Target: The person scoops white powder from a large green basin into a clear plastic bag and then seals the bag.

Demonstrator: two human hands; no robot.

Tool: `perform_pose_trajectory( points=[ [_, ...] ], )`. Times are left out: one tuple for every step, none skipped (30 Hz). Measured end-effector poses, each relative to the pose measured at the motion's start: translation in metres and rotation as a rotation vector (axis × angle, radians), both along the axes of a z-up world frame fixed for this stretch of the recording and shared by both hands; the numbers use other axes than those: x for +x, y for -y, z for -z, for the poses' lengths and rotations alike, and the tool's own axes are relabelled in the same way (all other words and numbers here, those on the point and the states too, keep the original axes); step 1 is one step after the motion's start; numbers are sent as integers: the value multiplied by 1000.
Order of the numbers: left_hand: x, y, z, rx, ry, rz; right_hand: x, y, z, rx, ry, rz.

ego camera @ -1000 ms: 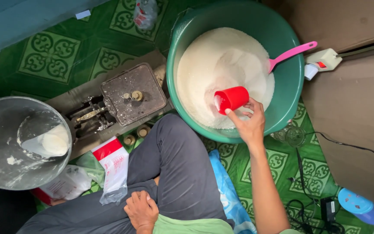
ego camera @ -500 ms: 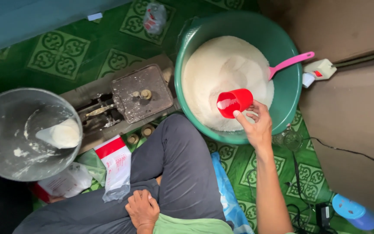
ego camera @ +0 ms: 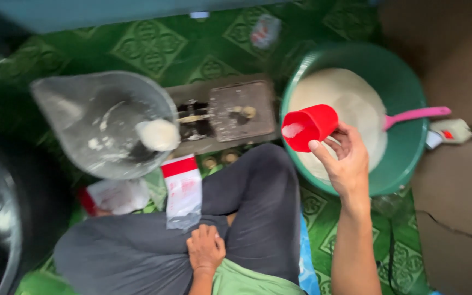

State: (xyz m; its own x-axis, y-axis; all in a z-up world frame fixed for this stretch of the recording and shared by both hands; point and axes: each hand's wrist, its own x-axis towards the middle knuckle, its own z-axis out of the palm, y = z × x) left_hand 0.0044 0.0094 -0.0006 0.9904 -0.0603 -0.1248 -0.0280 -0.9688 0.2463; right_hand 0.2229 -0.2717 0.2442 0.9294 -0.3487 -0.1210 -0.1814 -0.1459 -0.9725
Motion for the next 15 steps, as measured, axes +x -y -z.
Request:
perform_pose_trajectory(
  points=[
    [-1,0,0,4,0,-23,4,-11,-6,4,0,-23],
    [-1,-1,0,-13,22,-16,8,-23,-12,-2,7,-44],
    [0,-2,1,-33,45,-5,12,-35,-18,-12,14,-62],
    [0,-4,1,-33,45,-24,16,-46,-20,-12,14,-81],
    [0,-5,1,-54,41,-16,20,-56,-23,-21,30,-112],
    [0,-5,2,-75,37,-8,23,-65,-25,-31,46,-143],
    [-2,-6,5,-76,37,-23,26,-76,-28,-32,46,-157],
    [-4,-6,9,-100,42,-18,29,-87,-31,-47,47,-169],
    [-5,-7,13,-123,46,-13,32,-97,-33,-62,48,-179],
    [-5,-7,12,-123,46,-26,35,-106,-34,-62,47,-192],
    [-4,-8,11,-136,57,-20,37,-115,-34,-85,59,-207],
    [-3,-8,11,-150,67,-14,40,-124,-35,-107,71,-221],
    [-2,-9,9,-149,67,-24,42,-131,-33,-107,71,-231],
    [-1,-9,7,-159,86,-26,44,-138,-30,-110,88,-242],
    [0,-10,5,-170,105,-27,45,-145,-28,-115,105,-250]
  ],
)
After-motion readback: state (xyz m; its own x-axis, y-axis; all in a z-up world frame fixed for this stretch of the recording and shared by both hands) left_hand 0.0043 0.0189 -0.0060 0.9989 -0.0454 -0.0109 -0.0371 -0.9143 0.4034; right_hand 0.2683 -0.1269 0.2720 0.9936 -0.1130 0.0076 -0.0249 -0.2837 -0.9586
